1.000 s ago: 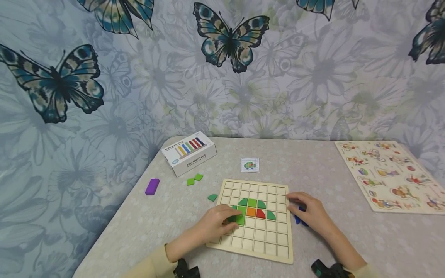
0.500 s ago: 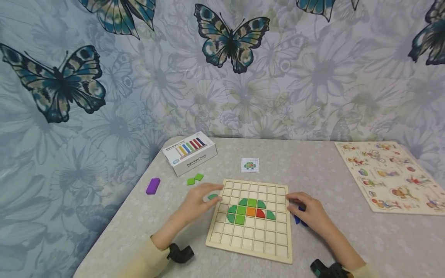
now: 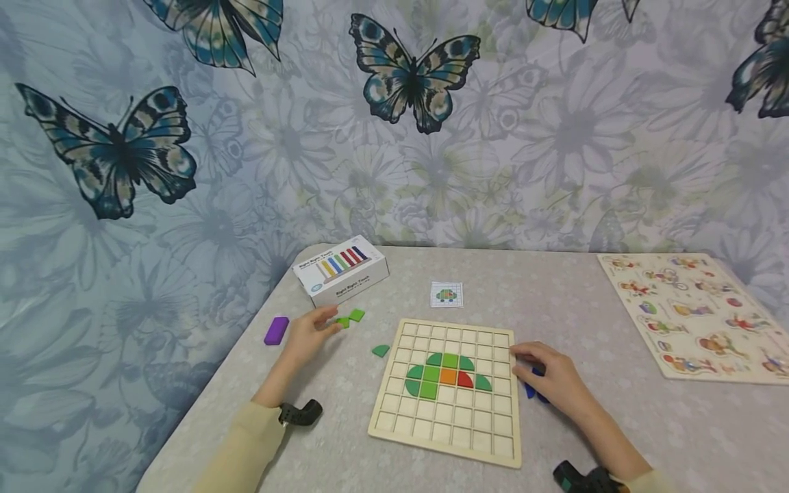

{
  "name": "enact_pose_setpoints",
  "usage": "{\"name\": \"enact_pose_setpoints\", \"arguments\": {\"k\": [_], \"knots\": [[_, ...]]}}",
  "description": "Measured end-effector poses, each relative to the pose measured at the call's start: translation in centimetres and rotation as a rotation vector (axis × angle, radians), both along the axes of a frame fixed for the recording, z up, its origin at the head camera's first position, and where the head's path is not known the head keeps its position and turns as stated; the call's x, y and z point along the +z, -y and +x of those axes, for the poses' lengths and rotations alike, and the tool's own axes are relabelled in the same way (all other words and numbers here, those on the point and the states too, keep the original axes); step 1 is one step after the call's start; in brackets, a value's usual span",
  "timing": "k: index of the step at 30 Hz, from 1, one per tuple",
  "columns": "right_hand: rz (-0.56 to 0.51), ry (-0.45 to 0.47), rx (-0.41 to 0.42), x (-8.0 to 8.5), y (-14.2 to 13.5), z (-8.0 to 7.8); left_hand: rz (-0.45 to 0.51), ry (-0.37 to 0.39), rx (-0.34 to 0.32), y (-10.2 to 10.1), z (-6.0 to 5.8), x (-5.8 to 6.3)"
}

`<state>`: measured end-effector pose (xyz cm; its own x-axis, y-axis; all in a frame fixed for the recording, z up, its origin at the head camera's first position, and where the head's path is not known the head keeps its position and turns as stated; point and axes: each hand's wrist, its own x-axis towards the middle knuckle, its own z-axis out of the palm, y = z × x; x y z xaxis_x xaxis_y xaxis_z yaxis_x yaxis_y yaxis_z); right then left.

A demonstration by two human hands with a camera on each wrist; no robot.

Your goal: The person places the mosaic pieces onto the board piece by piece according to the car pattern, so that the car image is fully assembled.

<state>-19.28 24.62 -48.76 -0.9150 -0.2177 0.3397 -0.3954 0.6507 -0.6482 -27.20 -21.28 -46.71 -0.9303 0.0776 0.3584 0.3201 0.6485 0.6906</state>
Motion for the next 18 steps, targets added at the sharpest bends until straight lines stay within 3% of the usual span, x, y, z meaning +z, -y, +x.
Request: {"name": "enact_pose_setpoints", "arguments": {"k": [5, 11, 18], "knots": [[-0.002, -0.016, 0.019, 0.1, -0.1, 0.0, -0.081, 0.061, 0.019, 0.2, -0.6, -1.0], [-0.001, -0.006, 0.018, 0.2, 0.0, 0.1, -0.154, 0.012, 0.011, 0.3, -0.5, -1.5], [0.004, -0.005, 0.021, 0.2, 0.0, 0.1, -0.177, -0.018, 0.030, 0.4, -0.5, -1.7]]}}
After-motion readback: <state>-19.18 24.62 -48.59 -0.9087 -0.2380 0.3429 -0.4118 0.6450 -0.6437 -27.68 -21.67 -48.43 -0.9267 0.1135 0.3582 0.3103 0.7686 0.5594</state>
